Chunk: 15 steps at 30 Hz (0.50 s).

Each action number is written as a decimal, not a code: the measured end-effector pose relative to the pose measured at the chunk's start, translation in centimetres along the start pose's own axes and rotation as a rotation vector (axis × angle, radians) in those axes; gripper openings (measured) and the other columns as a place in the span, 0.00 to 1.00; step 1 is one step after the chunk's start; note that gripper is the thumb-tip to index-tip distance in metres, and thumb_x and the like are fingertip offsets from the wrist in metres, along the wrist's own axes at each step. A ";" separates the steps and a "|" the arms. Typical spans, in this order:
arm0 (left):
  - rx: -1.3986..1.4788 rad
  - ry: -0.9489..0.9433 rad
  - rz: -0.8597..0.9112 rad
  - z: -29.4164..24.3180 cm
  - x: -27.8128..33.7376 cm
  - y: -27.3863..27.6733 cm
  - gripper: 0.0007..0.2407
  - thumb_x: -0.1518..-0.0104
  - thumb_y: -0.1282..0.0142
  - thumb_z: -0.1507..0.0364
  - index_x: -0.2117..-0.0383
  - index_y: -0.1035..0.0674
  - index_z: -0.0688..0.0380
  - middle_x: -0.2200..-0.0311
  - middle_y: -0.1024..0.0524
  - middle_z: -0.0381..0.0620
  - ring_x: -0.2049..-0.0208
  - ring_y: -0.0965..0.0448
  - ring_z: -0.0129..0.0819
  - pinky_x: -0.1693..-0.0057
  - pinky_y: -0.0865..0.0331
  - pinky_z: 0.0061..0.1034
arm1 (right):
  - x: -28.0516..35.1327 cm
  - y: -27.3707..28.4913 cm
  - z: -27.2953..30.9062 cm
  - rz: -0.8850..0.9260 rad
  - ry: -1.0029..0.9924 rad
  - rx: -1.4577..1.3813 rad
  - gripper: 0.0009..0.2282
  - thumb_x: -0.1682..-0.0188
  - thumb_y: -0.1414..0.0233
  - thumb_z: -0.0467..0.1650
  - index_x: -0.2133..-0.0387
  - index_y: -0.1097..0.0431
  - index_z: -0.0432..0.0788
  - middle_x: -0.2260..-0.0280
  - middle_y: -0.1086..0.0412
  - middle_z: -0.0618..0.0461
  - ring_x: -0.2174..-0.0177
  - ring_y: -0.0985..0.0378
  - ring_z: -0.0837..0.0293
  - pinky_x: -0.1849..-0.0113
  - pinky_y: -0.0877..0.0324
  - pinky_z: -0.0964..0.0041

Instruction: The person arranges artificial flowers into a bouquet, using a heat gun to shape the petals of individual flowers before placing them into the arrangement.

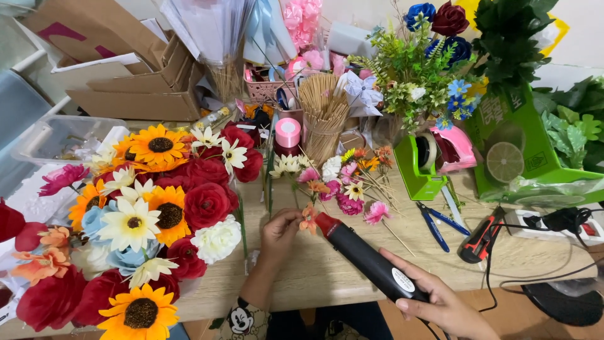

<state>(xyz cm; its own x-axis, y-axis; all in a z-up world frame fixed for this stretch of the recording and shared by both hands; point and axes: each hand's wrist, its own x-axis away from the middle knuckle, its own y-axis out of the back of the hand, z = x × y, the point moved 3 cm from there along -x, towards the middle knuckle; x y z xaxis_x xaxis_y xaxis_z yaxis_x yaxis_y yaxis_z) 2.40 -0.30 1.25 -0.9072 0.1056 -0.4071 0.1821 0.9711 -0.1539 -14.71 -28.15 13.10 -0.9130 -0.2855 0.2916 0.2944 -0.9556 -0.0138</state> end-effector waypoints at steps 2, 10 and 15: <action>-0.028 -0.035 -0.008 0.1 -0.1 0.0 0.05 0.41 0.42 0.80 0.63 0.17 0.61 0.63 0.19 0.46 0.58 0.19 0.35 0.50 0.24 0.28 | 0.2 -0.2 0.4 -0.010 -0.048 0.092 0.37 0.57 0.39 0.34 0.31 0.45 0.53 0.34 0.41 0.66 0.70 0.31 0.64 0.65 0.32 0.73; -0.040 -0.067 0.009 1.1 0.1 0.1 0.07 0.41 0.44 0.82 0.60 0.17 0.61 0.60 0.19 0.49 0.55 0.19 0.37 0.49 0.22 0.27 | 0.5 0.0 0.4 0.059 0.015 0.202 0.35 0.55 0.39 0.33 0.31 0.45 0.50 0.29 0.47 0.61 0.31 0.49 0.66 0.37 0.60 0.66; -0.069 -0.071 0.028 0.5 0.0 0.0 0.06 0.42 0.42 0.81 0.61 0.17 0.59 0.60 0.19 0.47 0.56 0.19 0.35 0.49 0.23 0.26 | 0.5 -0.4 1.2 0.100 0.008 0.213 0.35 0.54 0.39 0.34 0.31 0.46 0.50 0.29 0.46 0.62 0.32 0.50 0.67 0.37 0.61 0.66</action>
<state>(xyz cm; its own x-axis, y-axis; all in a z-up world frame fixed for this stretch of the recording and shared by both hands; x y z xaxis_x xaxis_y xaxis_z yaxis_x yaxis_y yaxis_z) 2.54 -0.38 0.83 -0.8724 0.1196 -0.4739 0.1780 0.9808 -0.0802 -14.96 -27.80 14.36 -0.8781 -0.3798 0.2911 0.4360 -0.8856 0.1599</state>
